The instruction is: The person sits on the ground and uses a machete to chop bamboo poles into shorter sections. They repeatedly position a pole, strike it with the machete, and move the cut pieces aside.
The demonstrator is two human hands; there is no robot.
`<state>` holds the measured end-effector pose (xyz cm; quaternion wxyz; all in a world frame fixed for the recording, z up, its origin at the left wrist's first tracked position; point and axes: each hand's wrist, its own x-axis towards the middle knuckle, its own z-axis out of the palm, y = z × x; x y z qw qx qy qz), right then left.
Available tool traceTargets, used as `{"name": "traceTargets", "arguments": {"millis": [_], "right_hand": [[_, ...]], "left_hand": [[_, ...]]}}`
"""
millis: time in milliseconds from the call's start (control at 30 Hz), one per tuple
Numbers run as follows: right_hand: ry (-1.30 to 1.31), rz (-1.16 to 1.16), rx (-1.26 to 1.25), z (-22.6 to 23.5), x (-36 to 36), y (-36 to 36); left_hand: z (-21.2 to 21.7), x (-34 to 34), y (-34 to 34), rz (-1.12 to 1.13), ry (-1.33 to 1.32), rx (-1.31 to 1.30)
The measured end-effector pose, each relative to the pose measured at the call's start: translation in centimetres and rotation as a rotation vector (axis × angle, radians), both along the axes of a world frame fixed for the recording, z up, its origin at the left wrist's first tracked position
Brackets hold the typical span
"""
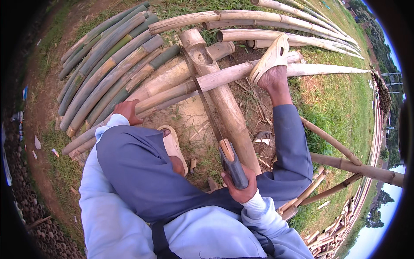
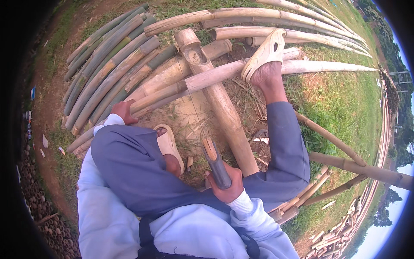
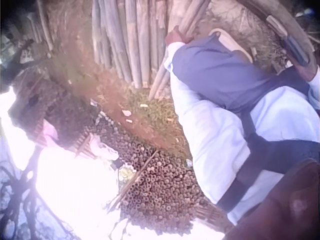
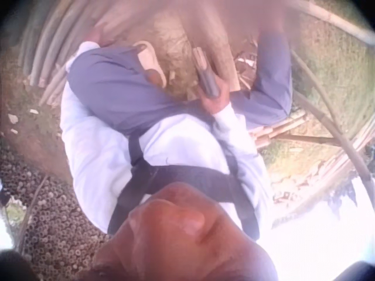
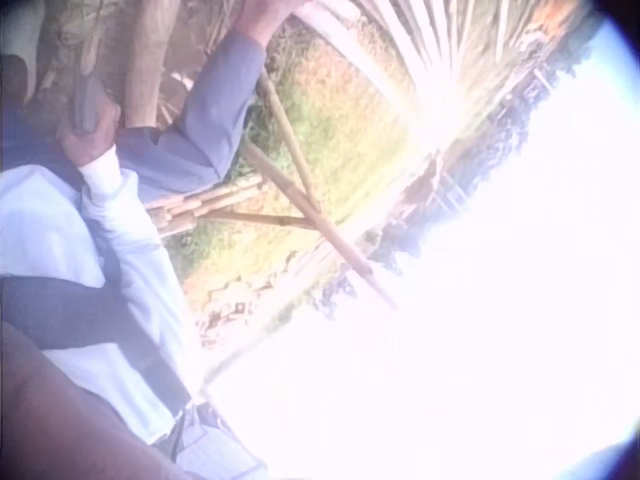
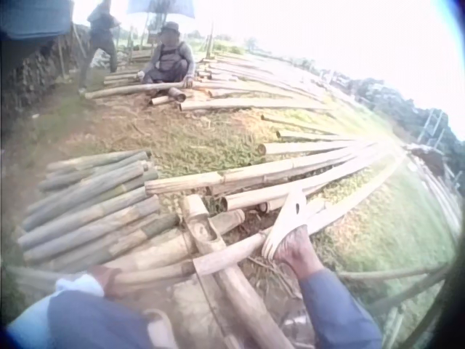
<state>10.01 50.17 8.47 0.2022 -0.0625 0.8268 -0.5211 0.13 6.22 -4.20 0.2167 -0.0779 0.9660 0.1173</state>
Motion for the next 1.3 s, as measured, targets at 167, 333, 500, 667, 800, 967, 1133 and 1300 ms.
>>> {"name": "traceTargets", "arguments": {"millis": [167, 333, 500, 667, 800, 967, 1133, 1300], "right_hand": [[0.079, 0.1, 0.018, 2.8, 1.0, 2.5], [0.15, 0.012, 0.006, -0.6, -5.1, -1.8], [0.076, 0.102, 0.039, 2.9, 1.3, 3.0], [-0.01, 0.02, 0.011, 2.0, -1.0, 0.9], [0.139, -0.019, -0.003, -1.3, -6.5, -3.4], [0.053, 0.012, 0.0, 1.2, 1.1, 0.8], [0.05, 0.004, -0.005, 0.8, 0.3, 0.4], [0.128, -0.013, -0.019, -2.0, -6.6, -3.4]], "left_hand": [[-0.2, 0.5, 0.4, 0.019, 0.008, -0.021], [-0.5, -0.9, 0.0, 0.001, 0.051, -0.009], [-0.4, -0.2, -0.4, 0.014, -0.005, -0.039], [-1.2, -0.5, -0.8, -0.001, 0.01, -0.027], [-0.9, -1.1, -0.2, -0.006, 0.017, -0.049], [-0.5, -0.3, -0.8, -0.007, 0.031, 0.012], [-0.5, -0.3, -0.5, -0.007, 0.022, -0.011], [-0.8, -1.3, -0.6, -0.021, 0.01, -0.008]]}}
